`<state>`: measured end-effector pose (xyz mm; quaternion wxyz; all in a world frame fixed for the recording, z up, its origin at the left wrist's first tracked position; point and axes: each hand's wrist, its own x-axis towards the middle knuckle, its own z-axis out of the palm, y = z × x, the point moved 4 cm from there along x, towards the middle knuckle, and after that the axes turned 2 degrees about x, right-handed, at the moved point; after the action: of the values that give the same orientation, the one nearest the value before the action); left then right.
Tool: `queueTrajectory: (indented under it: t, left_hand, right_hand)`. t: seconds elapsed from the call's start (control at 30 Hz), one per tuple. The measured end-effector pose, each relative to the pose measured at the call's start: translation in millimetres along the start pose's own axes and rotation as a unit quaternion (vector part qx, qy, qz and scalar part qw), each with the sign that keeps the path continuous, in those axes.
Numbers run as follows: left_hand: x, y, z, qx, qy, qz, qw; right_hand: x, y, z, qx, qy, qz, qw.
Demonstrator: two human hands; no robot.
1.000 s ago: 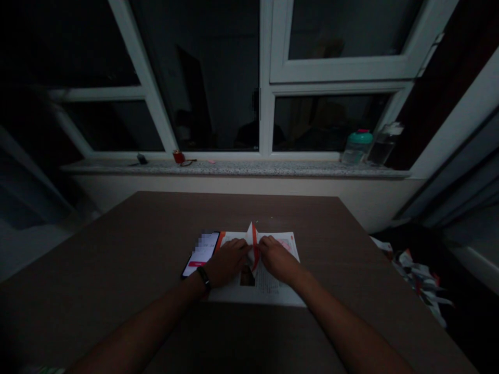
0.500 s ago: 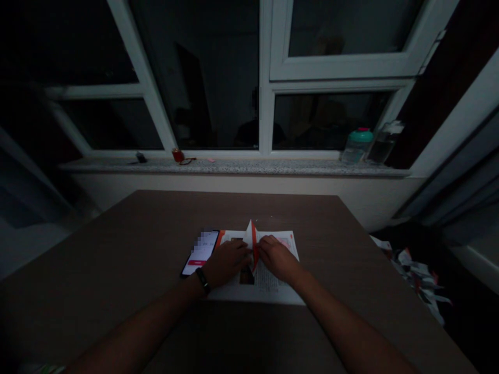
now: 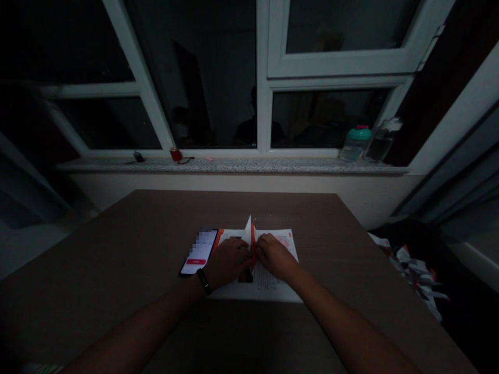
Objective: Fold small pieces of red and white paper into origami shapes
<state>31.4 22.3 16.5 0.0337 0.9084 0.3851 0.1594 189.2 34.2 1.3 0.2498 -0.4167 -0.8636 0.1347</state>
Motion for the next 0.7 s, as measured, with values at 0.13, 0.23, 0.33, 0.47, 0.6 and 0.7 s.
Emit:
queueTrajectory:
  t: [0.13, 0.23, 0.33, 0.47, 0.6, 0.7]
  left_hand:
    - [-1.2, 2.6, 1.7, -0.019, -0.005, 0.038, 0.999]
    - [-3.5, 2.9, 4.3, -0.038, -0.020, 0.057, 0.997]
    - [-6.3, 3.0, 5.2, -0.043, -0.041, 0.087, 0.994]
    - [-8.5, 2.9, 1.7, -0.030, -0.069, 0.127, 0.989]
    - [-8.8, 2.9, -1.7, -0.033, -0.087, 0.150, 0.984]
    - [-9.9, 2.8, -2.6, -0.033, -0.085, 0.162, 0.983]
  right_hand:
    - [-1.0, 3.0, 3.2, 0.008, 0.009, -0.002, 1.000]
    - [-1.7, 7.1, 6.4, 0.015, 0.013, -0.006, 1.000]
    - [-1.7, 9.4, 8.1, 0.022, 0.012, -0.010, 1.000]
    - [-1.6, 10.3, 7.4, 0.022, 0.008, -0.011, 1.000]
    - [-2.7, 9.4, 5.5, 0.023, -0.008, -0.016, 1.000]
    - [-3.4, 9.3, 4.1, 0.026, -0.008, -0.016, 1.000]
